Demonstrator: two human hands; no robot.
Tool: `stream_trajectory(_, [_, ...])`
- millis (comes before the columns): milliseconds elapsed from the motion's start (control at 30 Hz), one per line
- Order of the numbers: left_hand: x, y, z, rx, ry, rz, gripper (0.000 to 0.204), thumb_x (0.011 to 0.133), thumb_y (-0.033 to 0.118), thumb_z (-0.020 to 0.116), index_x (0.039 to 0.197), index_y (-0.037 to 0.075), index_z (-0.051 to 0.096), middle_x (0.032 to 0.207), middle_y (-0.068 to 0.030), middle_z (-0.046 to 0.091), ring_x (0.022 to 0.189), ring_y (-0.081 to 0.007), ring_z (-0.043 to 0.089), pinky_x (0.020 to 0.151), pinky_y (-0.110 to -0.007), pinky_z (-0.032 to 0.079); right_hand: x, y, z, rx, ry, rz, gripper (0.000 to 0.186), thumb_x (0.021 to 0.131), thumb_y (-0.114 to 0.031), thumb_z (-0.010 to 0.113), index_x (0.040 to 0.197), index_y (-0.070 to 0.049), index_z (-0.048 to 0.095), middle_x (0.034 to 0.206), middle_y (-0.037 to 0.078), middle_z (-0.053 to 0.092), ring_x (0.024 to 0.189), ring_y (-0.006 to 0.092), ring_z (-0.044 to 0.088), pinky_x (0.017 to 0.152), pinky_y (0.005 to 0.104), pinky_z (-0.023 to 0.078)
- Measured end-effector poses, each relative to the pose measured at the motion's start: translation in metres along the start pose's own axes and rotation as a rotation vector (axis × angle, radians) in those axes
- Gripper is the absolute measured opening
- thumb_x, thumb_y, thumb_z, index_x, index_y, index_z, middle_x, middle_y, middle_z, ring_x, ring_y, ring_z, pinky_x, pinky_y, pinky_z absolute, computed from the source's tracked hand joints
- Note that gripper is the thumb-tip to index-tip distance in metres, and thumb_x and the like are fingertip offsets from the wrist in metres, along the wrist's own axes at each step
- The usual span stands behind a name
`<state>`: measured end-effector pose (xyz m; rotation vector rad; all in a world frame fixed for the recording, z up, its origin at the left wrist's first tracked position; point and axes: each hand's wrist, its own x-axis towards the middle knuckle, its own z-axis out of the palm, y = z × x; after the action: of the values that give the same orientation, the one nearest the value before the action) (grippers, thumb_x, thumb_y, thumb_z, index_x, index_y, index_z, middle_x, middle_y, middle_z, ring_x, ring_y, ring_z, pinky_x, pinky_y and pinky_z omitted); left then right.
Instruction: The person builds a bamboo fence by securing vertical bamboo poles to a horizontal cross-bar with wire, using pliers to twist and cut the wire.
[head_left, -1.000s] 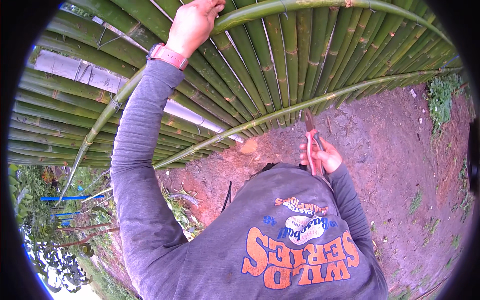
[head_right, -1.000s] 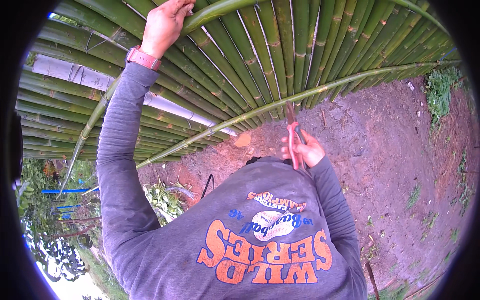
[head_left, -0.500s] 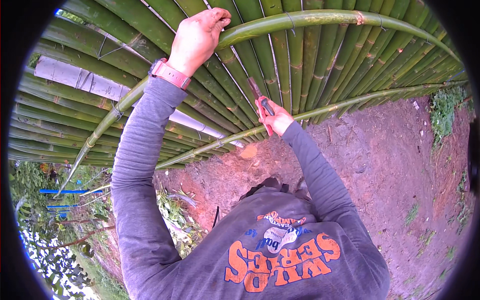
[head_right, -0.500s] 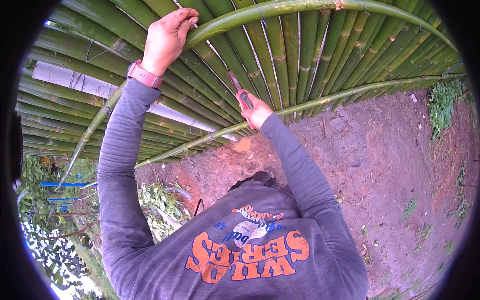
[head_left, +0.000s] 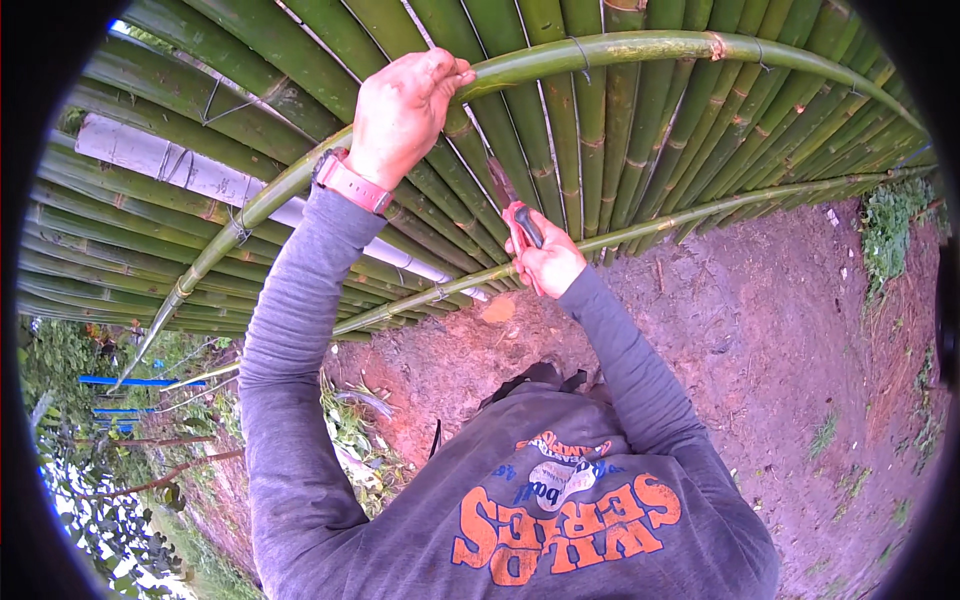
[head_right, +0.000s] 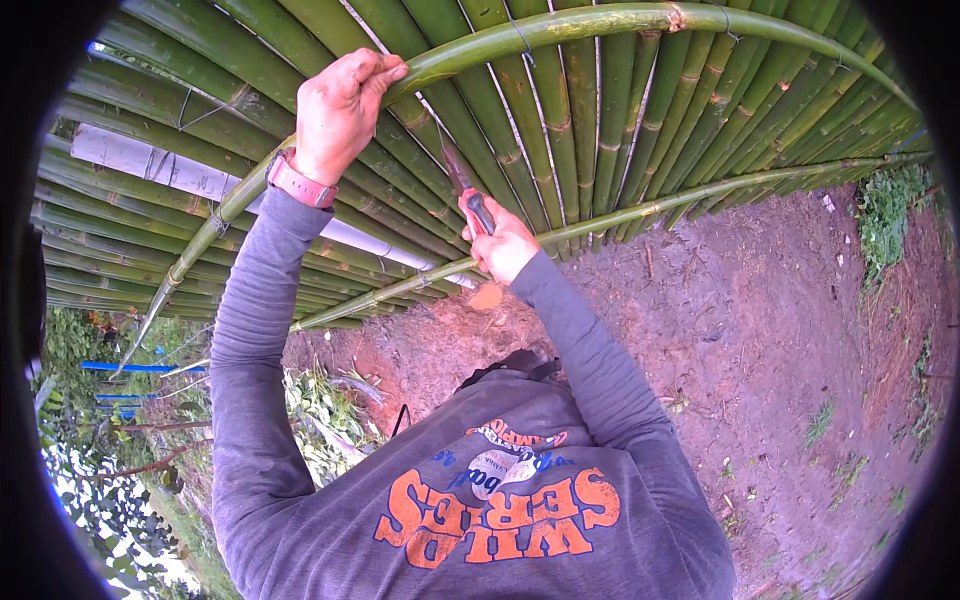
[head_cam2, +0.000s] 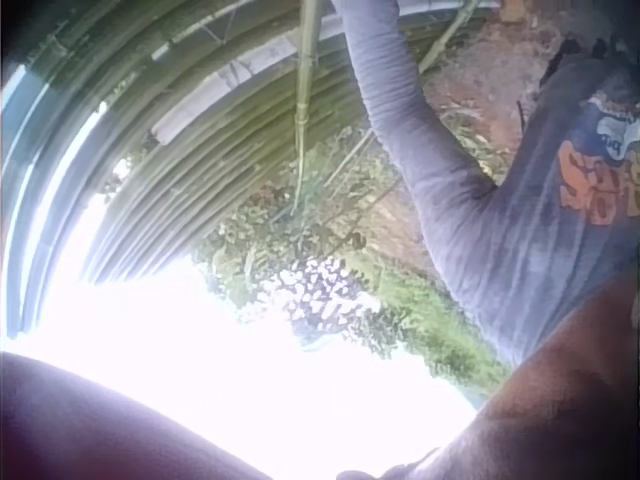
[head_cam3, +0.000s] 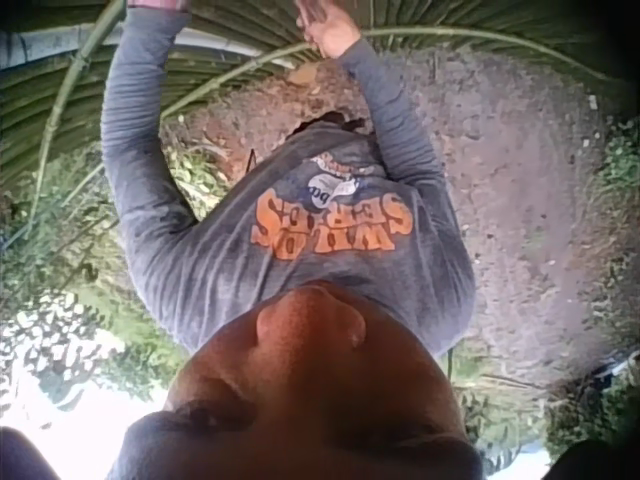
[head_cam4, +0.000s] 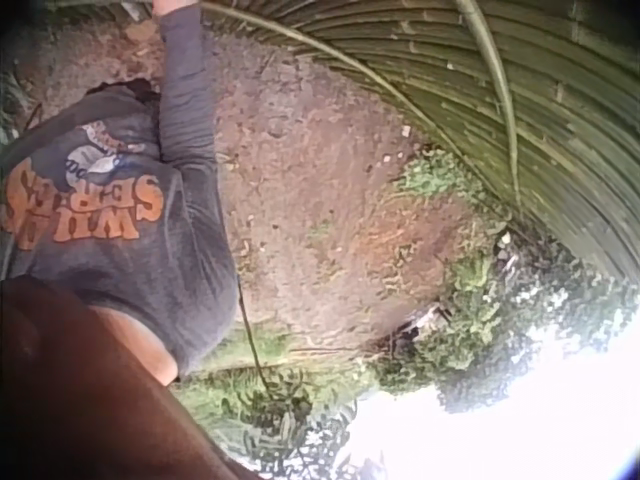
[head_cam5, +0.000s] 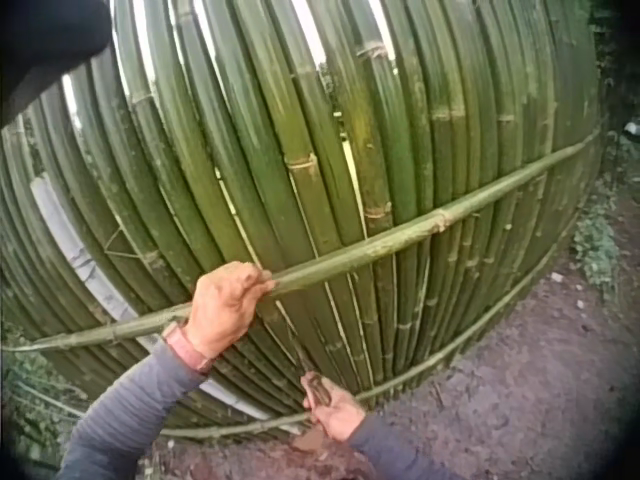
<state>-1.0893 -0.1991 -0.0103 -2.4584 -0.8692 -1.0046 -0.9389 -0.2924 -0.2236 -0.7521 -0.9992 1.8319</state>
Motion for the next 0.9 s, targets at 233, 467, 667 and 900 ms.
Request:
stream_trajectory(233, [-0.025,0.015,0.01,-0.02,0.221,-0.043,0.011,0.078,0.0,0.077,0.085,0.003,0.069,0.086,-0.0098,0.072,0.084,-0.0241,0.07,0.077,-0.033,0.056,-0.014,-0.062,0.034,0.192,-0.113,0.017,0.067,0.075,0.007,0.043,0.139,-0.01,0.041,0.096,0.009,0.052,0.063,0.0137,0.052,0.049,0.0271,0.045])
stream_trajectory(467, [-0.037,0.037,0.011,-0.099,0.198,-0.212,0.022,0.086,-0.001,0.063,0.107,0.002,0.067,0.107,-0.0112,0.07,0.108,-0.0272,0.064,0.095,-0.036,0.05,-0.012,-0.065,0.018,0.168,-0.143,0.016,0.063,0.077,0.009,0.043,0.137,-0.012,0.041,0.094,0.008,0.054,0.062,0.0139,0.053,0.048,0.0283,0.045])
stream_trajectory(667, [-0.017,0.041,0.002,-0.118,0.075,-0.574,0.025,0.09,0.018,0.072,0.109,0.001,0.069,0.095,-0.0093,0.07,0.083,-0.016,0.064,0.078,-0.03,0.053,-0.008,-0.076,0.021,0.239,-0.199,0.077,0.055,0.077,0.006,0.043,0.13,-0.01,0.042,0.092,0.008,0.052,0.058,0.0136,0.051,0.043,0.0285,0.045])
stream_trajectory(900, [-0.026,0.058,-0.006,-0.663,0.075,-1.237,0.019,0.094,0.021,0.067,0.096,0.002,0.064,0.082,-0.0043,0.064,0.061,-0.0099,0.055,0.049,-0.026,0.041,0.0,-0.066,0.002,0.311,-0.28,0.114,0.067,0.074,0.006,0.044,0.138,-0.015,0.042,0.092,0.008,0.054,0.061,0.0167,0.054,0.047,0.0314,0.048])
